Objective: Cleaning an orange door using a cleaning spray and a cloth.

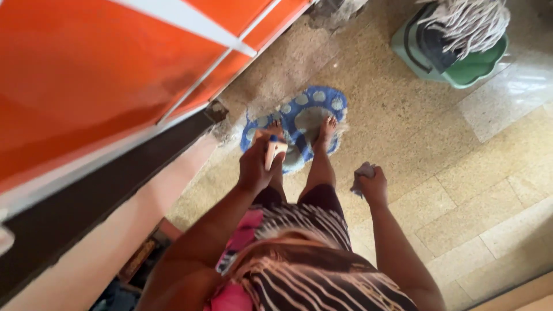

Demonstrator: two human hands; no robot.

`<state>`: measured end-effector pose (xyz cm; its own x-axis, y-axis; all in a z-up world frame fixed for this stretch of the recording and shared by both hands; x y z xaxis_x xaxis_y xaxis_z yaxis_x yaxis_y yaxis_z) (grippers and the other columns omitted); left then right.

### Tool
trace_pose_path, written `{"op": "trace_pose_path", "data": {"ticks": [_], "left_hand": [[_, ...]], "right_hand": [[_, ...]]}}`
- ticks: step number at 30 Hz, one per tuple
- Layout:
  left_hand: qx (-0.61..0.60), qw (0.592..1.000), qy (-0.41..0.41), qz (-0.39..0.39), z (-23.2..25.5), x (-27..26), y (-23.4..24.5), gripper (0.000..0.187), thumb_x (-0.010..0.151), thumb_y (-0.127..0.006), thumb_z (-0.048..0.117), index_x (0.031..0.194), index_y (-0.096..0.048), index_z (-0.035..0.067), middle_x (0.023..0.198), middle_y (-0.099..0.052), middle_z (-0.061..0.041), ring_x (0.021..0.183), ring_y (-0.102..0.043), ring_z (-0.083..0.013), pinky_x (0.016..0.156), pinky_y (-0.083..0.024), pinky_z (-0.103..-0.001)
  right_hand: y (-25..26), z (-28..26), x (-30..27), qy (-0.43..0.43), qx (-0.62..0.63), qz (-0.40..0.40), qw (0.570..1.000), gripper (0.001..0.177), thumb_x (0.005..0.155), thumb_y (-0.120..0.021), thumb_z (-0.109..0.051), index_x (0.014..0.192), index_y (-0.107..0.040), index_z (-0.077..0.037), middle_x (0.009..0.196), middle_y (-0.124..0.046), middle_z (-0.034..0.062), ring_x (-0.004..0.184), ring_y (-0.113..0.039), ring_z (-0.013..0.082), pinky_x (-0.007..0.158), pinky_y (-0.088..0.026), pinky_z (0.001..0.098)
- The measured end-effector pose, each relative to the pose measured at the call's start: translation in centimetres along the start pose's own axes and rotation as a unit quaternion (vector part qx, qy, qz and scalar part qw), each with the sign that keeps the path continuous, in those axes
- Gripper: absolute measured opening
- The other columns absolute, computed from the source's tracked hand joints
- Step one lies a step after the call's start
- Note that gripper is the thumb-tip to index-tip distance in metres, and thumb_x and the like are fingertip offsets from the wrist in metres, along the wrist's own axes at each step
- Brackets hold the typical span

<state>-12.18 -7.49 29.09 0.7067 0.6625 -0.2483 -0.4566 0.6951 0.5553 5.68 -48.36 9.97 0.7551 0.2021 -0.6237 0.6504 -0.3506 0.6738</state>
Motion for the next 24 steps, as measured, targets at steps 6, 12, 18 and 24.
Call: {"op": "trace_pose_path", "data": {"ticks": [6,12,18,24], "left_hand": [[-0.059,0.998,0.006,-0.017,0.5,-1.1,0.7,0.039,0.092,-0.074,0.029,0.124,-0.060,0.011,0.097,-0.075,-0.013,0.091,-0.076,-0.0339,0.079,-0.060,-0.041],[0.005,0.998,-0.034,0.047,-0.2,-3.1,1.3,0.050,0.094,-0.073,0.031,0.134,-0.055,0.006,0.104,-0.073,-0.016,0.094,-0.072,-0.0375,0.077,-0.057,-0.043],[0.027,0.997,-0.044,0.061,3.0,-6.7,2.7,0.053,0.097,-0.071,0.038,0.134,-0.057,0.003,0.095,-0.075,-0.012,0.087,-0.073,-0.0353,0.073,-0.058,-0.042],[0.048,0.994,-0.068,0.064,4.5,-12.2,2.9,0.056,0.098,-0.070,0.043,0.132,-0.057,0.001,0.090,-0.076,-0.009,0.082,-0.074,-0.0338,0.070,-0.057,-0.042]], "right_hand": [[-1.3,1.8,-3.3,-0.010,0.062,0.008,0.998,0.036,0.071,-0.076,-0.017,0.102,-0.064,-0.003,0.091,-0.073,0.0190,0.085,-0.072,0.0332,0.075,-0.055,0.0443],[-1.9,4.7,-4.0,0.004,0.082,-0.025,0.996,0.035,0.071,-0.075,-0.016,0.102,-0.064,-0.004,0.089,-0.072,0.0163,0.085,-0.073,0.0297,0.073,-0.057,0.0414],[3.3,11.3,-9.3,-0.076,-0.025,-0.009,0.997,0.044,0.075,-0.081,-0.028,0.108,-0.066,-0.002,0.097,-0.074,0.0216,0.094,-0.074,0.0367,0.079,-0.059,0.0471],[5.5,24.6,-11.4,-0.048,-0.065,0.012,0.997,0.053,0.066,-0.084,-0.026,0.111,-0.069,-0.002,0.101,-0.074,0.0232,0.097,-0.071,0.0407,0.082,-0.056,0.0507]]}}
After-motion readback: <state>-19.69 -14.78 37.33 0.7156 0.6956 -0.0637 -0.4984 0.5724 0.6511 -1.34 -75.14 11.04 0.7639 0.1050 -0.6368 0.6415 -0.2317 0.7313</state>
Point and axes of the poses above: each hand's wrist, its own x-axis towards the middle knuckle, its own y-axis out of the back of the hand, z = x × y, the point moved 9 cm from there along x, towards the middle knuckle
